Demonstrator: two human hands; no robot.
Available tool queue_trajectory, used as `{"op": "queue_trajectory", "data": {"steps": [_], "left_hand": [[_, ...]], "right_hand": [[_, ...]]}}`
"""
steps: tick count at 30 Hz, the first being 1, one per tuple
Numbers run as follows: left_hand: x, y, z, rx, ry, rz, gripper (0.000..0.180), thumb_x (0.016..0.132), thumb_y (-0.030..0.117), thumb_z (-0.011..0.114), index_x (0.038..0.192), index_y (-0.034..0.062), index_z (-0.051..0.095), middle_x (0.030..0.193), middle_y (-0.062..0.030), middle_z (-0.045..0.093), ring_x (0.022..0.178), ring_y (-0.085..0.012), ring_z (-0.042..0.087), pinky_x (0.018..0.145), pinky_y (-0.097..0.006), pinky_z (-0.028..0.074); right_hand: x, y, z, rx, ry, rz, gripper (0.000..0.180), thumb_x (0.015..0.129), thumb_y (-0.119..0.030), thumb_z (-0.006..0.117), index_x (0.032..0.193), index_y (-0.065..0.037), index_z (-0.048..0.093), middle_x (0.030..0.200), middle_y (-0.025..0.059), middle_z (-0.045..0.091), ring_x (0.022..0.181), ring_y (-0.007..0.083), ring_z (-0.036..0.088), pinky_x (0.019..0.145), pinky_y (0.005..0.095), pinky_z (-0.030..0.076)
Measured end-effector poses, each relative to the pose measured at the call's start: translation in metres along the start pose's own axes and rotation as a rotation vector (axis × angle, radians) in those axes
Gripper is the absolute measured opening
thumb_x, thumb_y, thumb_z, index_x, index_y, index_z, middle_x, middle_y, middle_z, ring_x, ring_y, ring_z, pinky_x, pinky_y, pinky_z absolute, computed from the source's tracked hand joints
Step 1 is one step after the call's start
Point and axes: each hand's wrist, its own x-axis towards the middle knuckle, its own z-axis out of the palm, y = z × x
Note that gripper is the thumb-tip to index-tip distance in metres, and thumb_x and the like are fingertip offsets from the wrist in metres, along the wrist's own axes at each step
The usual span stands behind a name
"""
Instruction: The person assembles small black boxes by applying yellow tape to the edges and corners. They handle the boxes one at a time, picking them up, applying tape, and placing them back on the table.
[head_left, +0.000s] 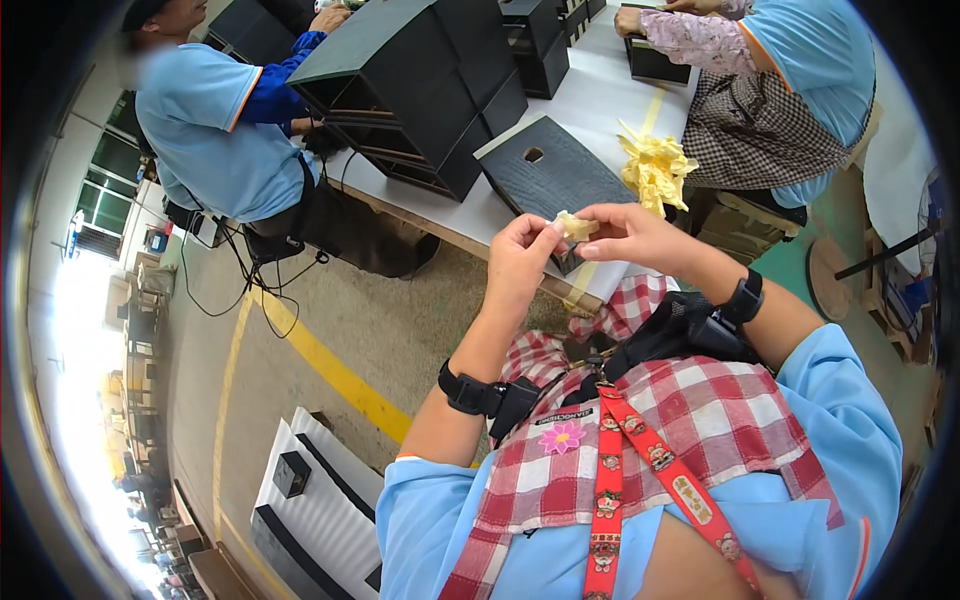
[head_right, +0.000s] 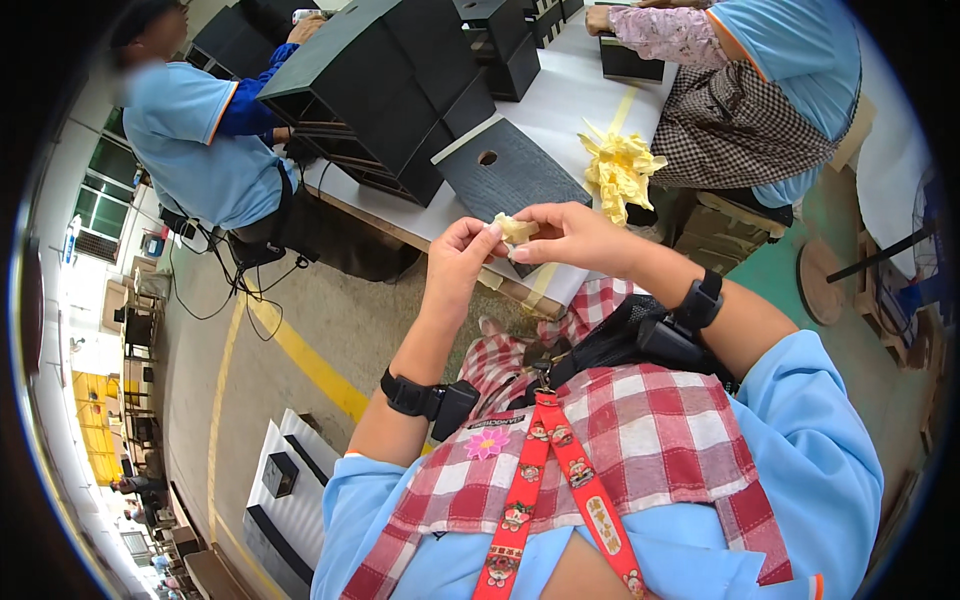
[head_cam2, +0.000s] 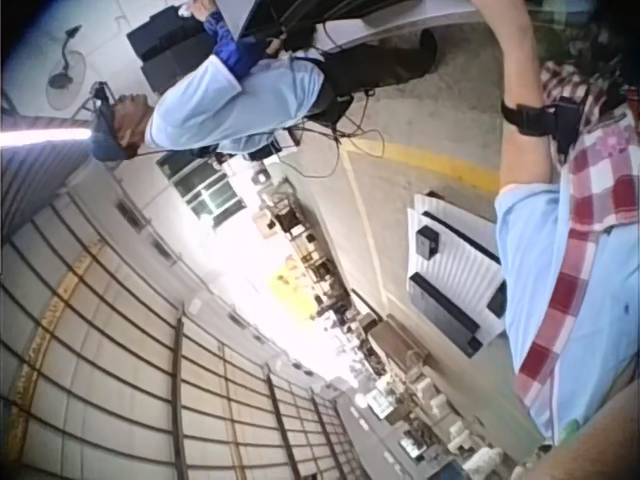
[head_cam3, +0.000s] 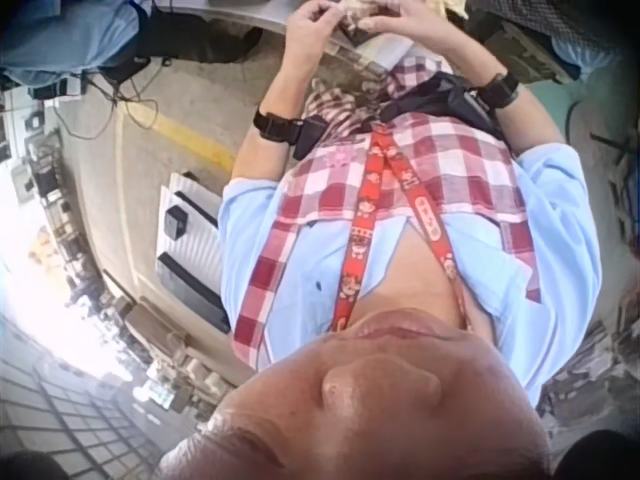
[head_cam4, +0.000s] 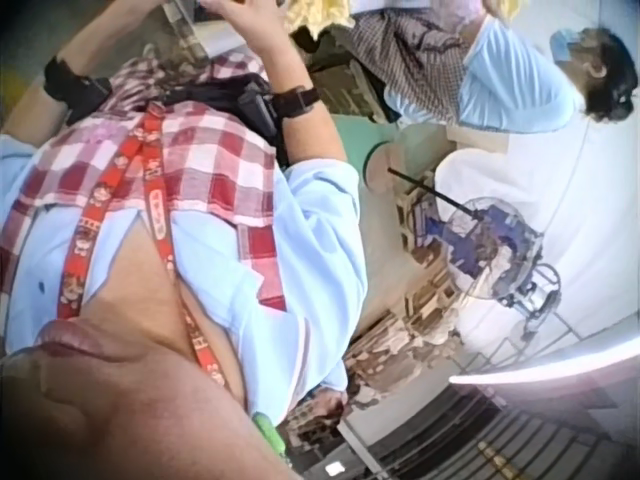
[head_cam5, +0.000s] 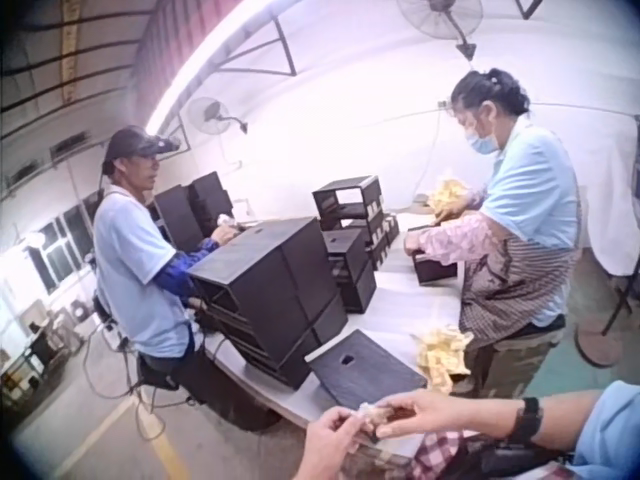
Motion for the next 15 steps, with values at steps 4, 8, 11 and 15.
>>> {"op": "queue_trajectory", "data": {"steps": [4,8,11,15], "left_hand": [[-0.001,-0.002,0.002,-0.019,-0.077,-0.031,0.019,0.088,0.023,0.059,0.082,0.0046,0.06,0.073,-0.001,0.061,0.067,-0.0067,0.054,0.066,-0.022,0.042],[0.001,-0.005,0.002,0.0,-0.07,-0.051,0.022,0.09,0.026,0.057,0.083,0.005,0.06,0.072,-0.0012,0.06,0.067,-0.0069,0.054,0.065,-0.022,0.042],[0.006,-0.003,0.0,0.02,-0.037,-0.095,0.023,0.09,0.027,0.056,0.083,0.0054,0.06,0.073,-0.0016,0.061,0.067,-0.007,0.055,0.064,-0.022,0.042],[0.033,-0.015,-0.033,0.189,0.139,-0.028,0.025,0.09,0.028,0.054,0.091,0.0041,0.062,0.084,-0.006,0.064,0.079,-0.0147,0.06,0.07,-0.025,0.044]], "right_hand": [[0.012,0.007,-0.001,-0.146,0.176,-0.021,0.017,0.085,-0.015,0.063,0.095,-0.001,0.063,0.079,0.0006,0.062,0.07,0.0059,0.057,0.065,0.0205,0.047],[0.016,0.01,0.0,-0.136,0.216,-0.032,0.014,0.087,-0.014,0.06,0.088,-0.001,0.063,0.073,0.0004,0.062,0.064,0.006,0.056,0.057,0.0206,0.045],[0.02,0.01,-0.002,-0.221,0.261,-0.137,0.014,0.087,-0.014,0.059,0.089,-0.001,0.063,0.072,0.0012,0.062,0.06,0.0065,0.056,0.055,0.021,0.045],[0.033,0.003,-0.011,-0.422,0.446,-0.21,0.014,0.088,-0.015,0.057,0.091,-0.001,0.061,0.07,0.004,0.061,0.055,0.0081,0.055,0.053,0.0223,0.044]]}}
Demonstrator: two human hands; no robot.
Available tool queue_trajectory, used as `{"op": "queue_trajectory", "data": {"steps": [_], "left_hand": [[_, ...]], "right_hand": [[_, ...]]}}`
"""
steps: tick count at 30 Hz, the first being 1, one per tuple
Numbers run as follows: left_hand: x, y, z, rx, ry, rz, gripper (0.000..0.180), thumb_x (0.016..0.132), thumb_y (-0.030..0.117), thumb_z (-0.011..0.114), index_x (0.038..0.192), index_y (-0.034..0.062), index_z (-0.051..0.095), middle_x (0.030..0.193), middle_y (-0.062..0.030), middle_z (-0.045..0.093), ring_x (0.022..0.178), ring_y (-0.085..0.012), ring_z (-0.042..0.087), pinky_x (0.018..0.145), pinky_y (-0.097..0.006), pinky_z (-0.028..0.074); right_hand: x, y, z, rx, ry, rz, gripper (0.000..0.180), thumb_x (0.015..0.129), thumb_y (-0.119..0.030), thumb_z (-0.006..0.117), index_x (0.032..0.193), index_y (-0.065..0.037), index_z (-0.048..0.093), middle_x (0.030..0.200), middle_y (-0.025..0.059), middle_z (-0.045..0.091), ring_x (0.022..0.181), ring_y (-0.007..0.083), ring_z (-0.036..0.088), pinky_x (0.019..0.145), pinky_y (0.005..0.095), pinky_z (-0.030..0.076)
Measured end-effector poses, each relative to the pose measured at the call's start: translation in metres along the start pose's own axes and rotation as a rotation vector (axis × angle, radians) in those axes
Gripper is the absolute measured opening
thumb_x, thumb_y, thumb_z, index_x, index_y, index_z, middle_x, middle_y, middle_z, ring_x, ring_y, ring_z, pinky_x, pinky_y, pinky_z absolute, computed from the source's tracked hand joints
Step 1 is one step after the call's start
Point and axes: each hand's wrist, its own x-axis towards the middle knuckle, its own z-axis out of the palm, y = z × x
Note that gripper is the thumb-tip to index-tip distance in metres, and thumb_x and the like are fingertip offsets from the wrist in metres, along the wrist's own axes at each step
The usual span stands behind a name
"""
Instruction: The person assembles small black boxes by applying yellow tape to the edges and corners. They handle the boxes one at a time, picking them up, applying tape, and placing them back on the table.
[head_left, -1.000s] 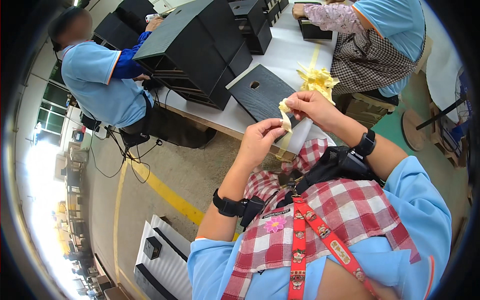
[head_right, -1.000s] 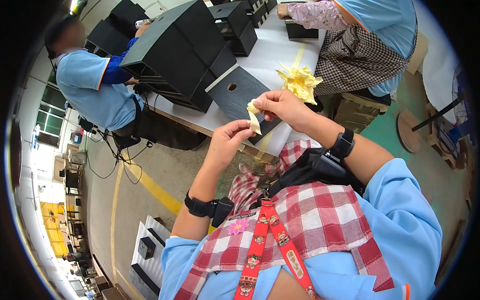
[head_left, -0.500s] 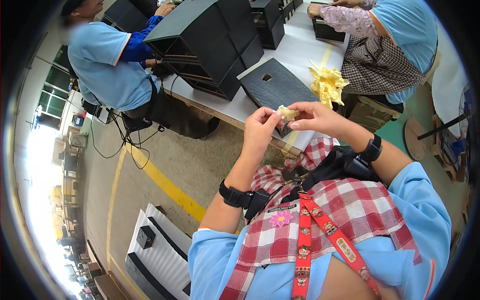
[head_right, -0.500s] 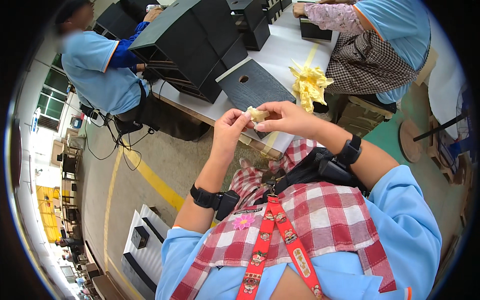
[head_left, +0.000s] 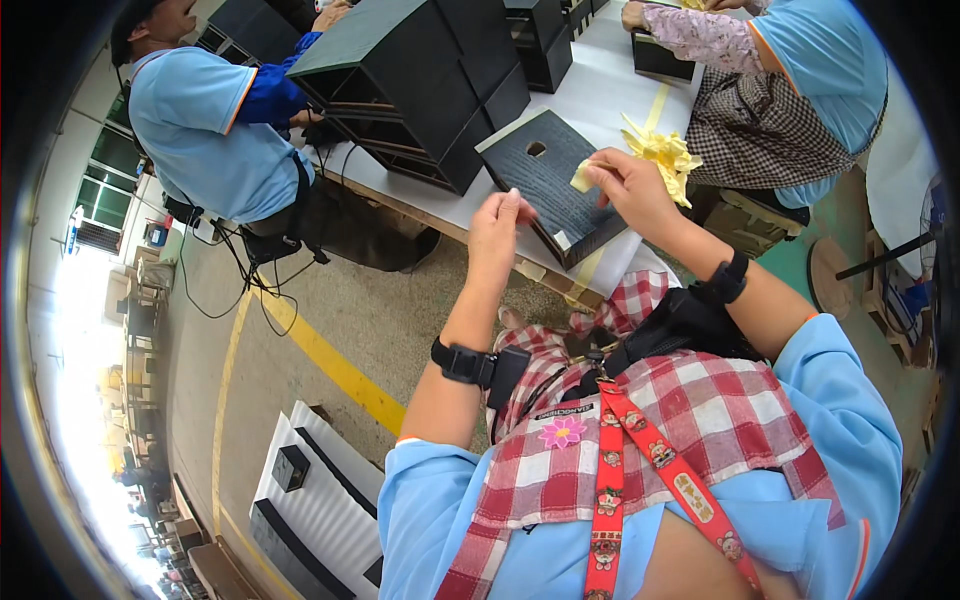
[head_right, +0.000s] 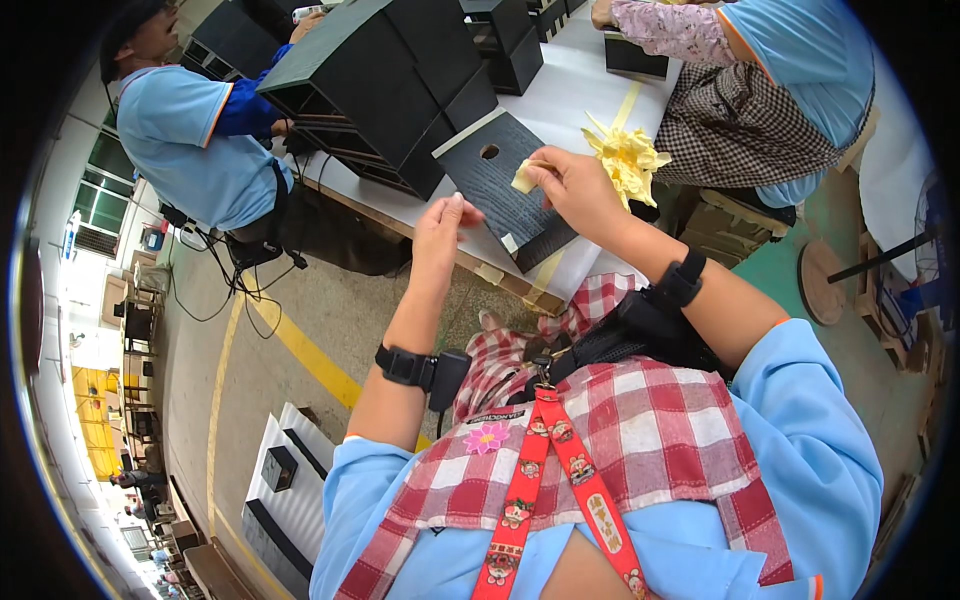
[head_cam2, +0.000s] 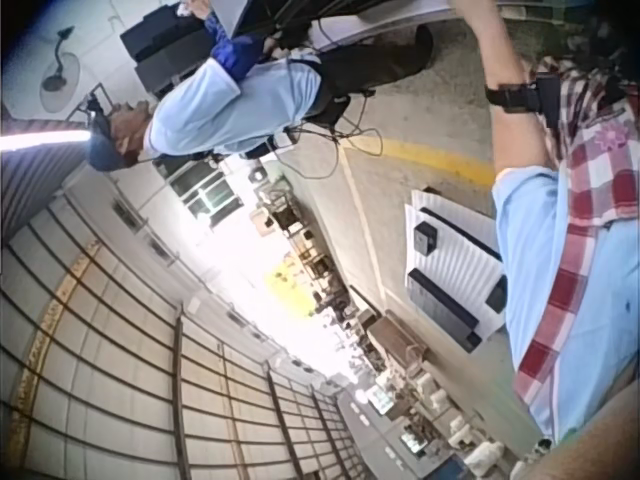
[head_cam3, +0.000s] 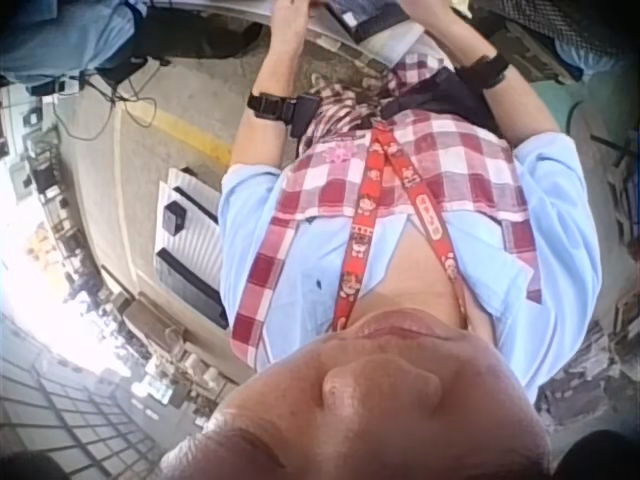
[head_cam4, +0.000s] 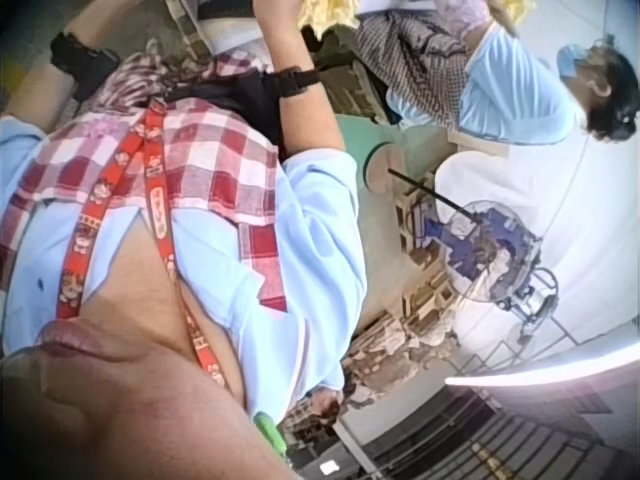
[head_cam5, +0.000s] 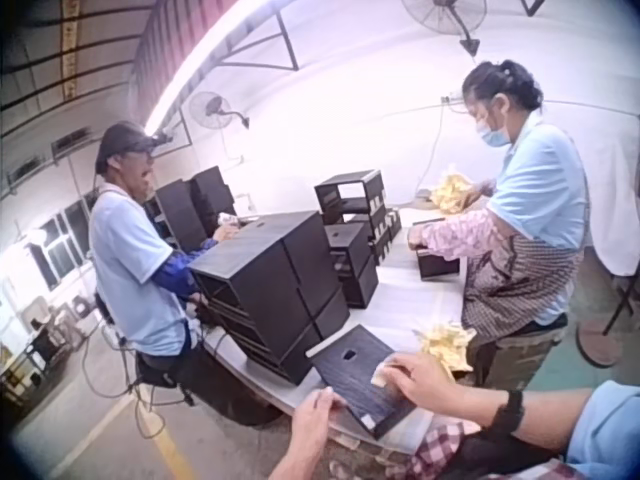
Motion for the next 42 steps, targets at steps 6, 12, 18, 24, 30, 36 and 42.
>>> {"op": "queue_trajectory", "data": {"steps": [6,12,18,24,30,36,42], "left_hand": [[0.044,-0.027,0.006,0.788,0.067,0.606,0.04,0.089,0.033,0.049,0.121,0.01,0.053,0.128,-0.0109,0.049,0.124,-0.0279,0.04,0.098,-0.045,0.03],[0.036,-0.031,0.014,0.913,0.028,0.506,0.041,0.091,0.032,0.045,0.128,0.0146,0.048,0.139,-0.0099,0.036,0.132,-0.0288,0.026,0.101,-0.05,0.023],[0.036,-0.031,0.015,0.897,0.026,0.52,0.041,0.091,0.031,0.046,0.127,0.0134,0.048,0.139,-0.0108,0.036,0.132,-0.0295,0.026,0.102,-0.049,0.023],[0.035,-0.029,0.015,0.878,0.02,0.513,0.041,0.091,0.031,0.045,0.128,0.0132,0.047,0.139,-0.0112,0.035,0.133,-0.0296,0.025,0.103,-0.048,0.022],[0.035,-0.029,0.015,0.886,0.019,0.498,0.041,0.091,0.031,0.045,0.128,0.0132,0.048,0.139,-0.0109,0.035,0.133,-0.0291,0.024,0.103,-0.048,0.023],[0.036,-0.031,0.016,0.89,0.015,0.495,0.041,0.091,0.032,0.045,0.128,0.014,0.048,0.14,-0.0099,0.035,0.133,-0.0288,0.025,0.102,-0.048,0.024],[0.04,-0.034,0.012,0.899,0.027,0.495,0.04,0.091,0.031,0.044,0.128,0.0155,0.048,0.14,-0.01,0.034,0.133,-0.0297,0.024,0.102,-0.05,0.026]], "right_hand": [[-0.017,0.011,0.029,-0.592,-0.12,-0.463,0.012,0.087,-0.018,0.054,0.093,-0.008,0.052,0.065,0.0131,0.061,0.058,0.0299,0.061,0.053,0.0376,0.048],[-0.01,0.011,0.029,-0.429,-0.235,-0.322,0.01,0.086,-0.016,0.054,0.089,-0.008,0.048,0.059,0.01,0.057,0.056,0.0313,0.059,0.051,0.0397,0.046],[-0.021,0.016,0.032,-0.525,-0.175,-0.465,0.011,0.086,-0.015,0.054,0.092,-0.007,0.051,0.066,0.013,0.06,0.061,0.0341,0.059,0.055,0.0419,0.046],[-0.018,0.006,0.03,-0.319,-0.125,-0.388,0.006,0.084,-0.012,0.056,0.08,-0.006,0.055,0.069,0.0123,0.059,0.063,0.0313,0.059,0.054,0.0394,0.047],[-0.015,0.012,0.021,-0.663,-0.281,-0.824,0.009,0.075,-0.005,0.057,0.084,-0.006,0.06,0.074,0.0072,0.059,0.065,0.0259,0.059,0.06,0.0344,0.048],[-0.06,0.005,0.02,-0.249,-0.807,-0.545,0.008,0.066,-0.004,0.061,0.073,-0.007,0.061,0.071,0.0066,0.058,0.069,0.0248,0.061,0.062,0.0351,0.048],[-0.02,-0.002,0.019,-0.427,-0.137,-0.545,0.008,0.067,-0.006,0.061,0.075,-0.007,0.062,0.075,0.0075,0.059,0.072,0.0239,0.061,0.06,0.0345,0.049]]}}
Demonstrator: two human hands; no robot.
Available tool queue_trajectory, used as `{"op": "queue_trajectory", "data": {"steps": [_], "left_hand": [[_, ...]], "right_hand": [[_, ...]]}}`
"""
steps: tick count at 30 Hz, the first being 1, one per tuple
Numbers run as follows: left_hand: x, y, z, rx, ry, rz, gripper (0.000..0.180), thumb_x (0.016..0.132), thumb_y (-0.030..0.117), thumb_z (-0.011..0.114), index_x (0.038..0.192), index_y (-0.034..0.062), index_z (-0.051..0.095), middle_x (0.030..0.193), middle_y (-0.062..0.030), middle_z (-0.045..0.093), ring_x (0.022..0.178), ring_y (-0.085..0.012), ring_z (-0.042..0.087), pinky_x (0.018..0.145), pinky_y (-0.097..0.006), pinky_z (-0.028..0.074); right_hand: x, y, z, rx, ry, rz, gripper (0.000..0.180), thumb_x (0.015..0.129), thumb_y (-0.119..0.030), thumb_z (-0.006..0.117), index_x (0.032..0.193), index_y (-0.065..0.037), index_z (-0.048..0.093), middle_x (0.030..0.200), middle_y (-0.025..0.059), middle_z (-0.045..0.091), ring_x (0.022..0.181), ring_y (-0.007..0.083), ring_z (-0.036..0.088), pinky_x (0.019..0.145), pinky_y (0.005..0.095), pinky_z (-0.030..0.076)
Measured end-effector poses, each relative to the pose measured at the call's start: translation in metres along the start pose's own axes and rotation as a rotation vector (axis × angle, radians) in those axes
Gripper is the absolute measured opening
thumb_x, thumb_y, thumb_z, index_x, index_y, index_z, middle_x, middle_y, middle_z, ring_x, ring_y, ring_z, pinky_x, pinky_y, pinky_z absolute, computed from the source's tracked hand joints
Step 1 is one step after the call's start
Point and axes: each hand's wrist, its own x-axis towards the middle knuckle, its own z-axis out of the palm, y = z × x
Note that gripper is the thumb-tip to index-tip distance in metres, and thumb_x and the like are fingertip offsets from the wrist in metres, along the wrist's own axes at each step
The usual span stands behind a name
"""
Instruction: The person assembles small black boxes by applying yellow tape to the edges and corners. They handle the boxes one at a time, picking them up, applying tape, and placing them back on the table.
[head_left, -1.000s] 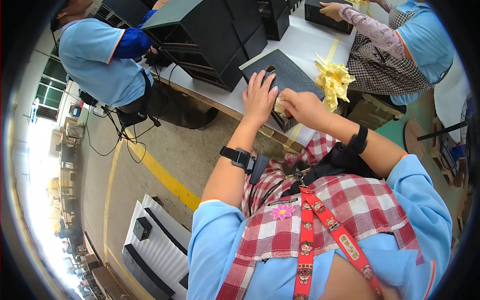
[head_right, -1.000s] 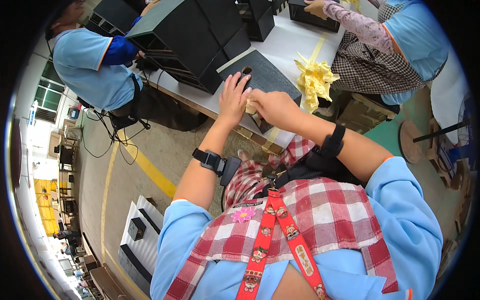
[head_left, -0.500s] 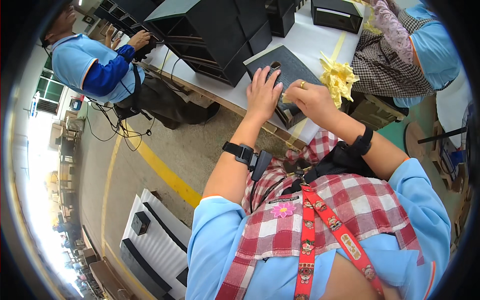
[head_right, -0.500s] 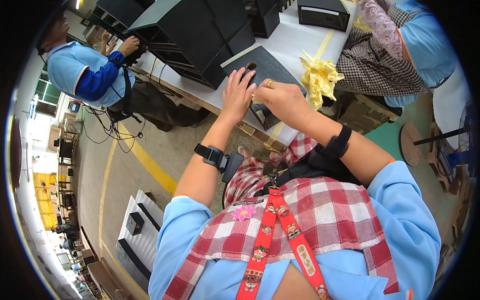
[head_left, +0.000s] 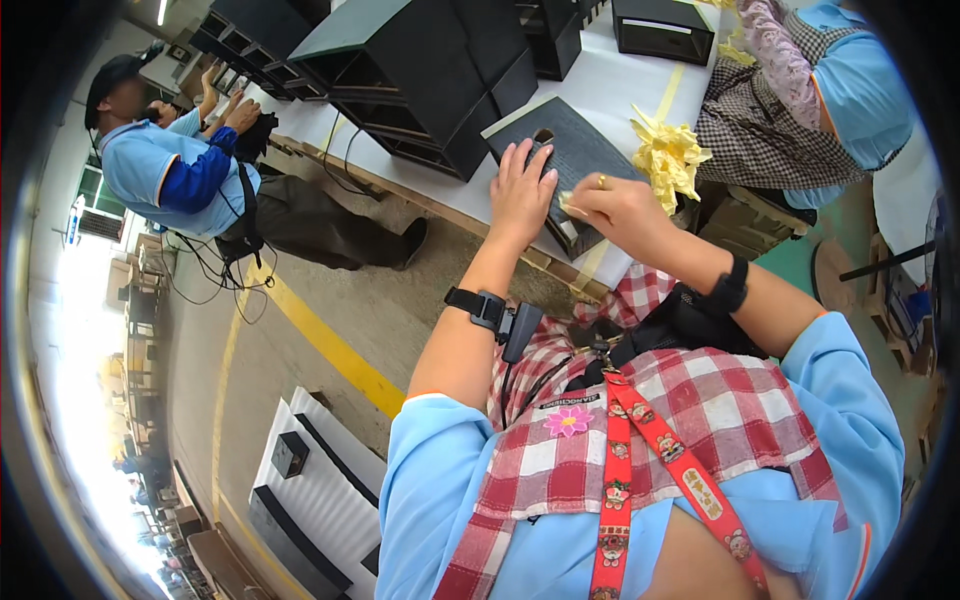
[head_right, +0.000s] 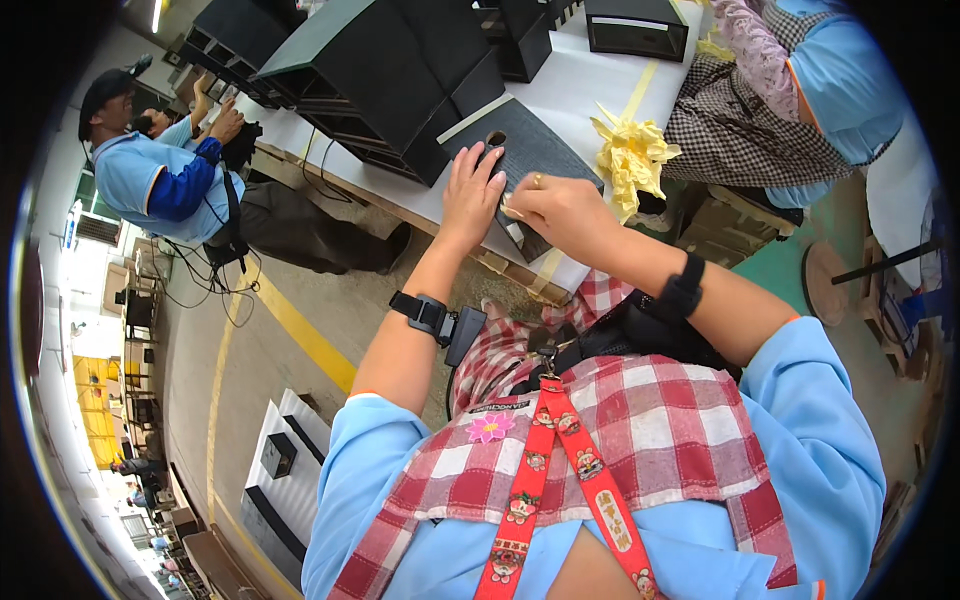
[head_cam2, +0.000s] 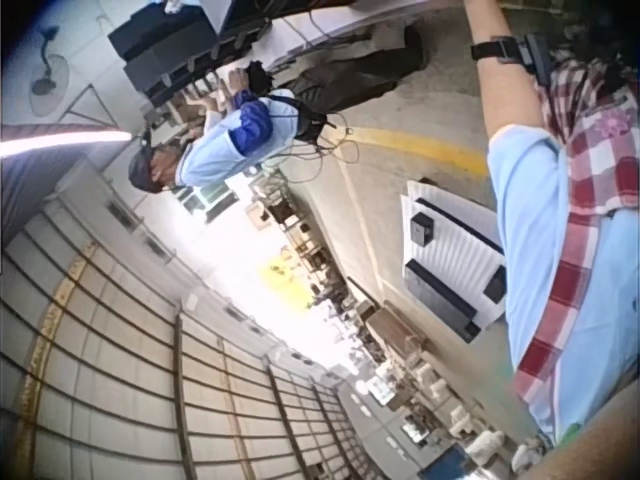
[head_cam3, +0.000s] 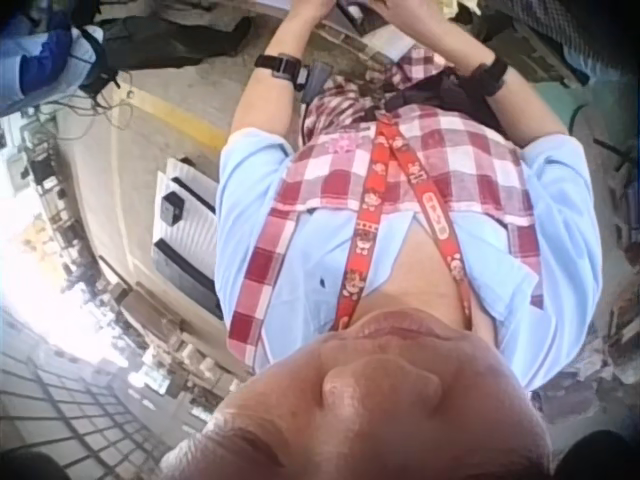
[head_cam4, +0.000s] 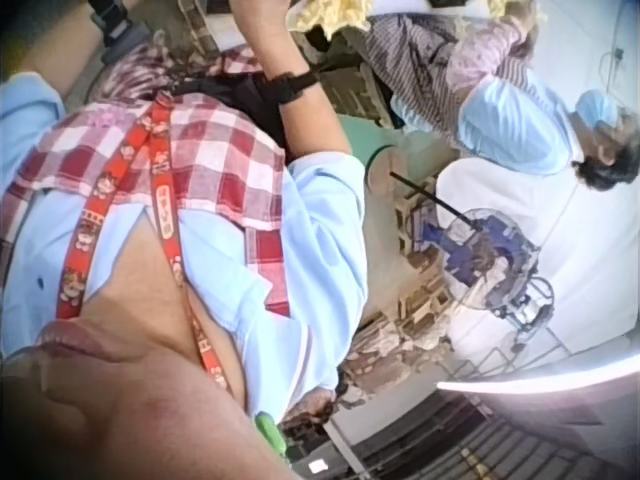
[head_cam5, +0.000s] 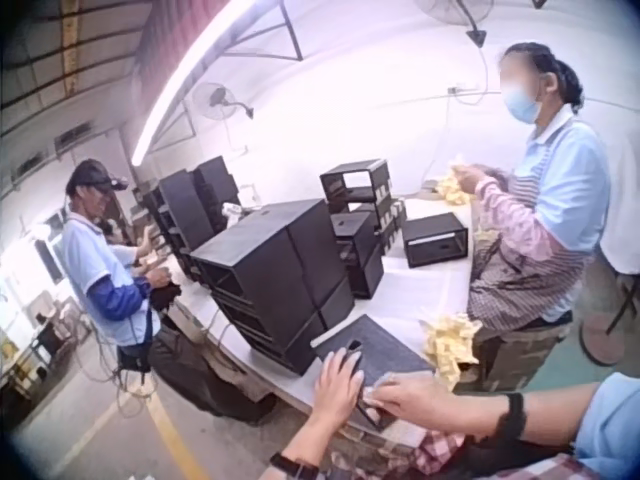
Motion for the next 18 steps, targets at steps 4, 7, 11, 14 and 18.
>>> {"op": "queue_trajectory", "data": {"steps": [4,7,11,14,18], "left_hand": [[0.0,-0.001,0.0,-0.016,-0.001,0.018,0.04,0.091,0.031,0.044,0.128,0.0153,0.048,0.141,-0.0104,0.033,0.134,-0.03,0.023,0.102,-0.05,0.025],[0.001,0.002,-0.002,-0.018,-0.018,0.011,0.04,0.091,0.031,0.044,0.128,0.0146,0.047,0.141,-0.0104,0.033,0.134,-0.03,0.023,0.102,-0.049,0.026],[0.001,0.005,-0.003,-0.021,-0.007,-0.008,0.04,0.091,0.031,0.044,0.128,0.0139,0.047,0.14,-0.0106,0.034,0.133,-0.0301,0.024,0.102,-0.049,0.026],[-0.002,0.0,-0.002,-0.013,-0.002,-0.007,0.04,0.091,0.031,0.044,0.128,0.0138,0.047,0.14,-0.0108,0.034,0.133,-0.0301,0.024,0.102,-0.049,0.026],[0.0,0.0,-0.001,0.003,0.008,0.014,0.04,0.091,0.031,0.044,0.127,0.0139,0.048,0.139,-0.0109,0.035,0.132,-0.0303,0.025,0.101,-0.049,0.027]], "right_hand": [[0.003,0.01,0.015,-0.161,-0.082,-0.212,0.007,0.07,-0.011,0.059,0.075,-0.006,0.059,0.078,0.0078,0.058,0.072,0.0254,0.061,0.06,0.0348,0.05],[-0.016,0.004,0.024,-0.075,-0.482,-0.255,0.006,0.069,-0.013,0.059,0.071,-0.008,0.058,0.072,0.0079,0.056,0.074,0.0259,0.061,0.061,0.0359,0.049],[-0.041,-0.006,0.02,0.252,-0.466,-0.146,0.003,0.07,-0.012,0.059,0.072,-0.01,0.06,0.072,0.0067,0.058,0.068,0.0262,0.06,0.059,0.0359,0.048],[-0.009,-0.005,0.004,0.076,-0.032,0.016,0.007,0.07,-0.01,0.061,0.077,-0.011,0.063,0.081,0.0036,0.058,0.068,0.0232,0.06,0.058,0.0333,0.048],[0.004,0.007,0.004,-0.211,0.002,-0.107,0.003,0.069,-0.008,0.06,0.072,-0.008,0.06,0.082,0.0052,0.057,0.067,0.0223,0.06,0.058,0.0337,0.049]]}}
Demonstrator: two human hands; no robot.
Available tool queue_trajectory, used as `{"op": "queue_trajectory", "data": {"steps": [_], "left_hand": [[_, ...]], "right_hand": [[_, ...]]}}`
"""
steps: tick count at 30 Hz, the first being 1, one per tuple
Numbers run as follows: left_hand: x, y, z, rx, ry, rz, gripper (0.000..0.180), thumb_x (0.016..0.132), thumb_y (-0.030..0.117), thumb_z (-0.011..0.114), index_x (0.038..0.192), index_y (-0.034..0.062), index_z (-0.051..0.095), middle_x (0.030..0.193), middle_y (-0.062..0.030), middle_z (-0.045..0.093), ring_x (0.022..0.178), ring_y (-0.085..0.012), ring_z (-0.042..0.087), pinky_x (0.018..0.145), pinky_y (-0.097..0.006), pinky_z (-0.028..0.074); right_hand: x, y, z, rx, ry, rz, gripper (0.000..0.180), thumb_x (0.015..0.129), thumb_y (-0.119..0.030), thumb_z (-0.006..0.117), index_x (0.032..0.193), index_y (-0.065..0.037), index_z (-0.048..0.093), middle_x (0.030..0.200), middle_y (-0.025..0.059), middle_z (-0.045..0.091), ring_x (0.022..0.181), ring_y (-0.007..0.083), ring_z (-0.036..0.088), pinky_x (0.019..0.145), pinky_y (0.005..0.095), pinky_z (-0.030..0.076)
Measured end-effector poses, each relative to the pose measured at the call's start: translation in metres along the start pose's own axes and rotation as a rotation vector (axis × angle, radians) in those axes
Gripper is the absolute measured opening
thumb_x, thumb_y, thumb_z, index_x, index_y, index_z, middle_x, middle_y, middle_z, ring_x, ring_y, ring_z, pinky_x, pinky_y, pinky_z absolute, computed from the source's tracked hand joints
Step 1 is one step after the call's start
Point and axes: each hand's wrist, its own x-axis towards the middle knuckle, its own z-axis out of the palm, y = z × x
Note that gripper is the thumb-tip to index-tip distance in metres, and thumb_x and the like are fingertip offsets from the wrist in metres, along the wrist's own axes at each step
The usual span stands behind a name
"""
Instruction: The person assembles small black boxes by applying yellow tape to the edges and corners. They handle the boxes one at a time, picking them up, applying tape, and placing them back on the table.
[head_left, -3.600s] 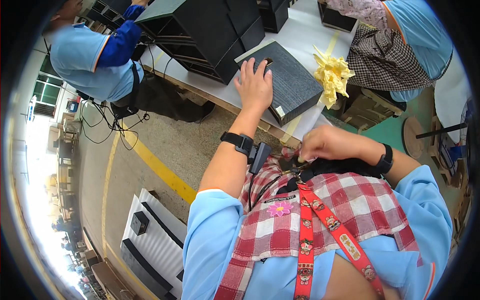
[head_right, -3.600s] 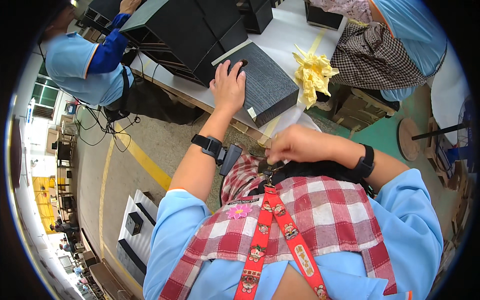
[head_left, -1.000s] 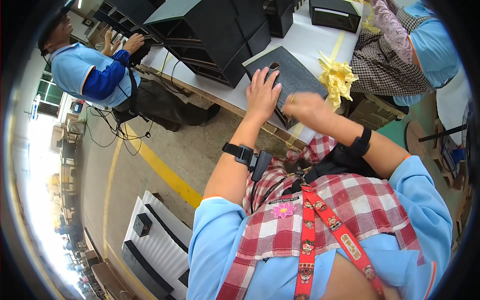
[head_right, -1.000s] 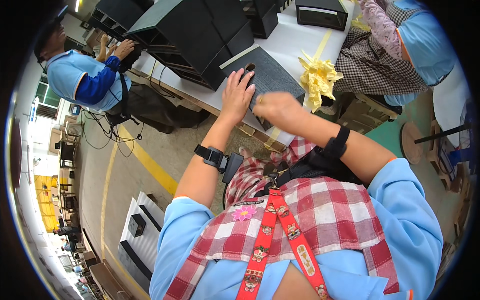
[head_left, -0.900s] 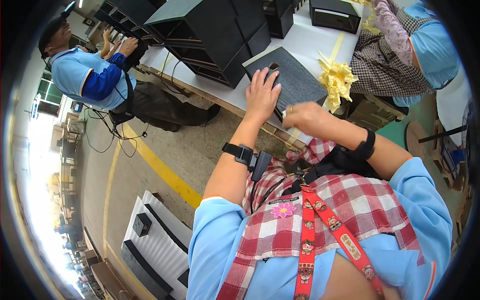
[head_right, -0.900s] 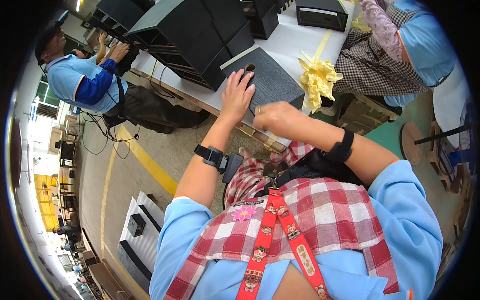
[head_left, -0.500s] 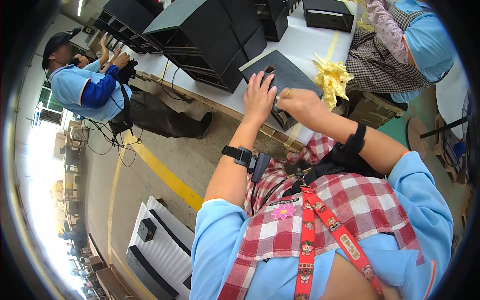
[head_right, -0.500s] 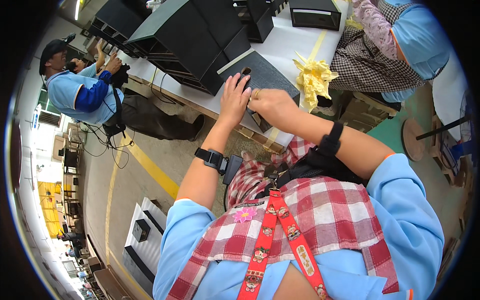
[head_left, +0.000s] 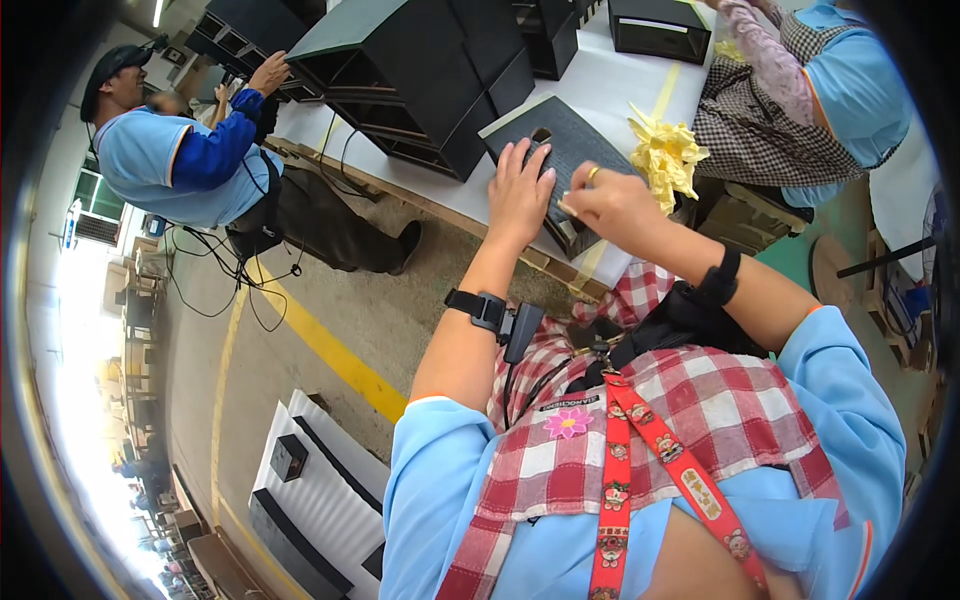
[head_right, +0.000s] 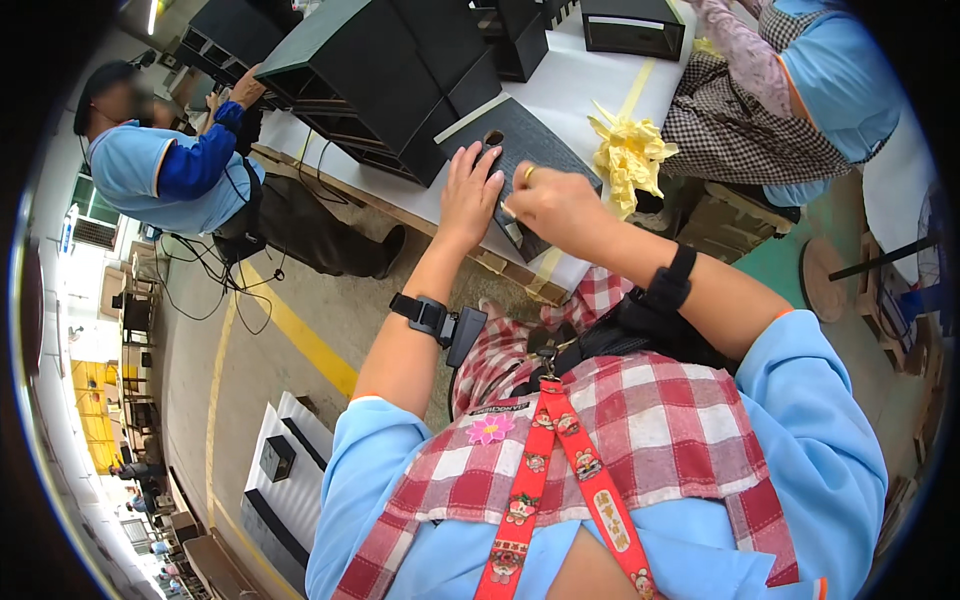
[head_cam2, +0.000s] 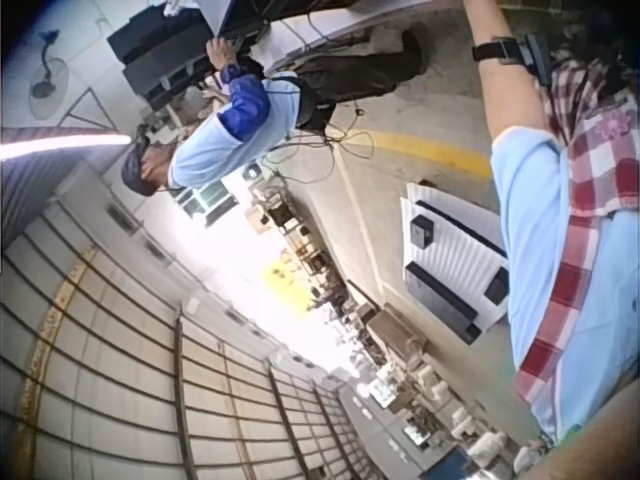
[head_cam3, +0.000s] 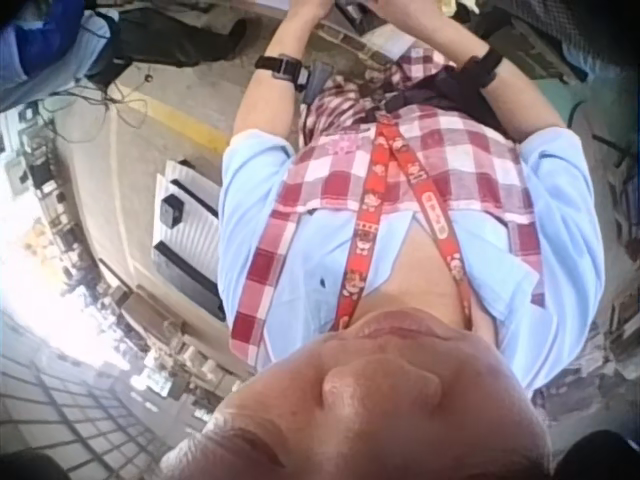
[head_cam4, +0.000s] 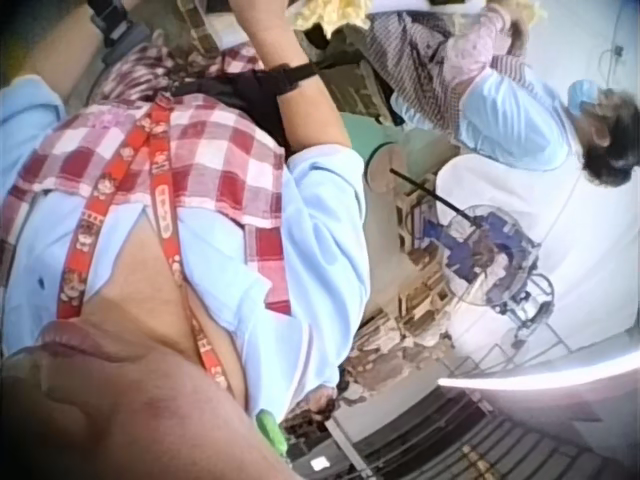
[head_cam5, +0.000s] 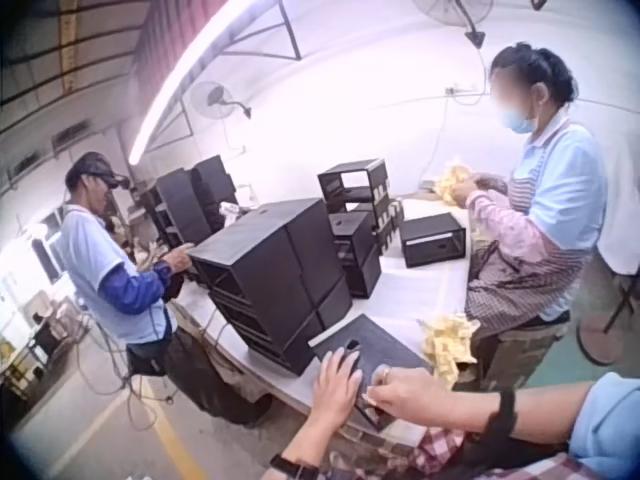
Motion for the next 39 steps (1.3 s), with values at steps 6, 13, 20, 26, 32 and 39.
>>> {"op": "queue_trajectory", "data": {"steps": [6,13,20,26,32,39], "left_hand": [[-0.001,0.002,0.0,-0.016,0.005,-0.005,0.04,0.091,0.03,0.045,0.127,0.0138,0.048,0.139,-0.0109,0.036,0.132,-0.0307,0.026,0.101,-0.049,0.027],[-0.002,0.005,0.002,-0.031,0.015,0.007,0.04,0.091,0.031,0.044,0.127,0.0142,0.048,0.138,-0.0103,0.036,0.132,-0.0305,0.026,0.101,-0.049,0.027],[0.0,-0.001,-0.001,0.03,-0.041,-0.003,0.04,0.093,0.032,0.042,0.129,0.016,0.046,0.14,-0.0095,0.033,0.133,-0.0305,0.025,0.1,-0.051,0.027],[0.004,-0.003,0.001,0.068,-0.067,-0.022,0.041,0.093,0.032,0.042,0.13,0.0165,0.045,0.142,-0.0087,0.032,0.134,-0.0292,0.023,0.101,-0.051,0.027],[0.002,-0.003,0.001,0.055,-0.066,-0.031,0.04,0.093,0.033,0.042,0.13,0.0171,0.045,0.143,-0.008,0.031,0.134,-0.0282,0.023,0.101,-0.052,0.027],[0.0,-0.006,0.003,0.051,-0.01,0.009,0.04,0.091,0.032,0.046,0.128,0.0155,0.047,0.14,-0.0082,0.035,0.132,-0.0295,0.027,0.1,-0.051,0.027]], "right_hand": [[-0.012,0.004,0.011,0.032,-0.146,-0.128,0.007,0.069,-0.007,0.063,0.075,-0.006,0.059,0.078,0.0082,0.057,0.066,0.0252,0.058,0.058,0.035,0.049],[-0.044,-0.015,-0.024,0.86,-0.748,0.156,0.013,0.085,-0.015,0.059,0.085,-0.003,0.065,0.076,0.0031,0.061,0.065,0.0126,0.059,0.059,0.0249,0.047],[-0.019,0.013,-0.029,0.634,-0.071,0.479,0.012,0.079,-0.012,0.066,0.088,-0.004,0.066,0.075,0.0039,0.06,0.065,0.0142,0.056,0.059,0.0255,0.045],[-0.013,-0.004,0.009,0.153,-0.017,-0.111,0.017,0.069,-0.007,0.068,0.084,-0.004,0.061,0.087,0.0086,0.059,0.072,0.0251,0.059,0.064,0.0337,0.048],[-0.017,0.005,0.007,0.347,-0.304,-0.063,0.013,0.071,-0.009,0.067,0.081,-0.004,0.061,0.077,0.008,0.06,0.07,0.0228,0.061,0.065,0.0327,0.048],[-0.035,-0.008,-0.046,1.133,-0.427,0.691,0.018,0.086,-0.02,0.063,0.092,-0.003,0.063,0.076,-0.0009,0.06,0.067,0.0054,0.055,0.06,0.021,0.044]]}}
